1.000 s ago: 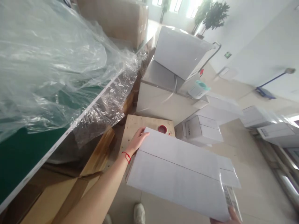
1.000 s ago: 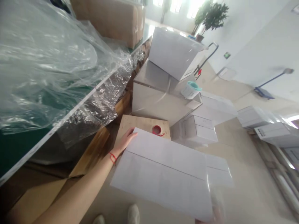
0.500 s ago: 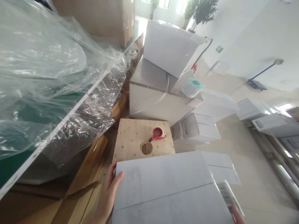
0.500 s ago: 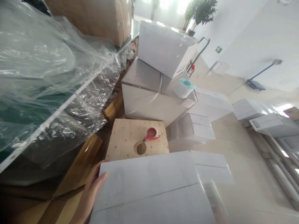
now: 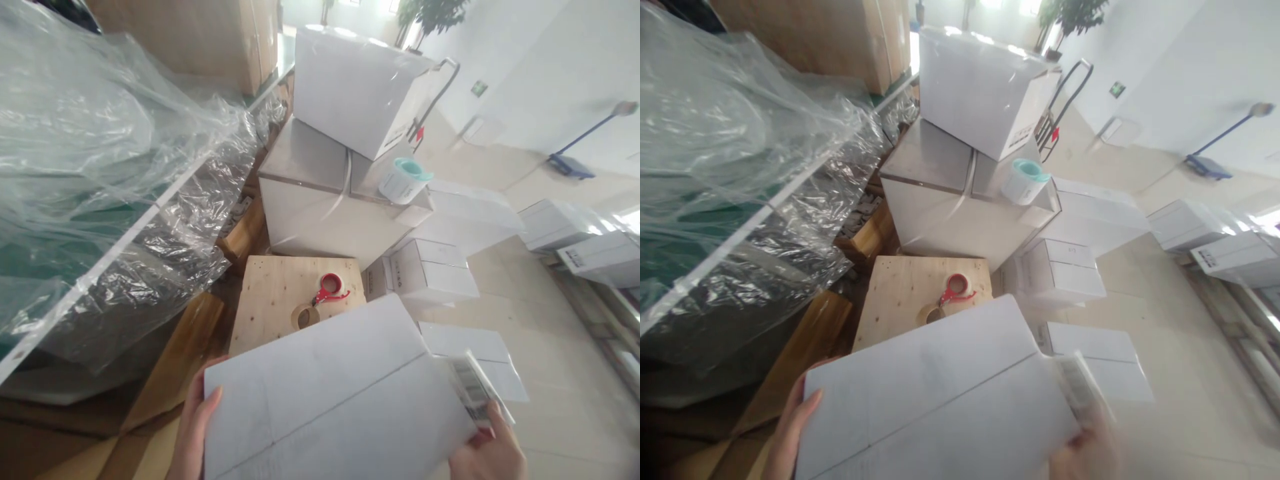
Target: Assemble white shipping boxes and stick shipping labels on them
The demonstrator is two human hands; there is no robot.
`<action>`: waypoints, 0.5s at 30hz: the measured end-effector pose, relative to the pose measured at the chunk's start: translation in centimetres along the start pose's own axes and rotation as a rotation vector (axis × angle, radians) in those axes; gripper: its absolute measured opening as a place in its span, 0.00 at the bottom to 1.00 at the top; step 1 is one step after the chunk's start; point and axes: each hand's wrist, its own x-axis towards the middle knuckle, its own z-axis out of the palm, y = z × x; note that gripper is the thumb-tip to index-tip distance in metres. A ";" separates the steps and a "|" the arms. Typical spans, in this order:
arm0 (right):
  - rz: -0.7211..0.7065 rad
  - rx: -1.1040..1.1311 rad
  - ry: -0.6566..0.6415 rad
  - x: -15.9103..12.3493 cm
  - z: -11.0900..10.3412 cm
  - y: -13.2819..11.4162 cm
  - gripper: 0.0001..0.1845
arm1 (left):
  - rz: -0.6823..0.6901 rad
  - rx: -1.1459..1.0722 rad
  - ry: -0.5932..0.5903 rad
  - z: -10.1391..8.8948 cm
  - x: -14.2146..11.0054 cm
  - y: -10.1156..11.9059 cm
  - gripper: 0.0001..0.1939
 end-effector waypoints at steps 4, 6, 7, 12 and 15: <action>-0.038 0.152 0.123 3.3 4.1 0.5 0.17 | -0.032 -0.017 0.093 0.2 -1.1 -0.2 0.26; -0.067 0.178 0.124 4.5 5.0 0.4 0.16 | -0.034 -0.039 0.075 0.4 -1.5 -0.1 0.25; -0.095 0.155 0.108 4.9 4.9 0.2 0.15 | -0.018 -0.053 0.053 0.5 -1.5 0.0 0.25; -0.262 -0.038 0.080 3.6 -0.5 -2.3 0.17 | 0.047 -0.159 -0.103 0.5 -0.9 -1.1 0.29; -0.357 -0.152 0.117 0.0 -5.1 -3.0 0.14 | 0.115 -0.133 -0.122 -0.2 -0.1 -2.5 0.29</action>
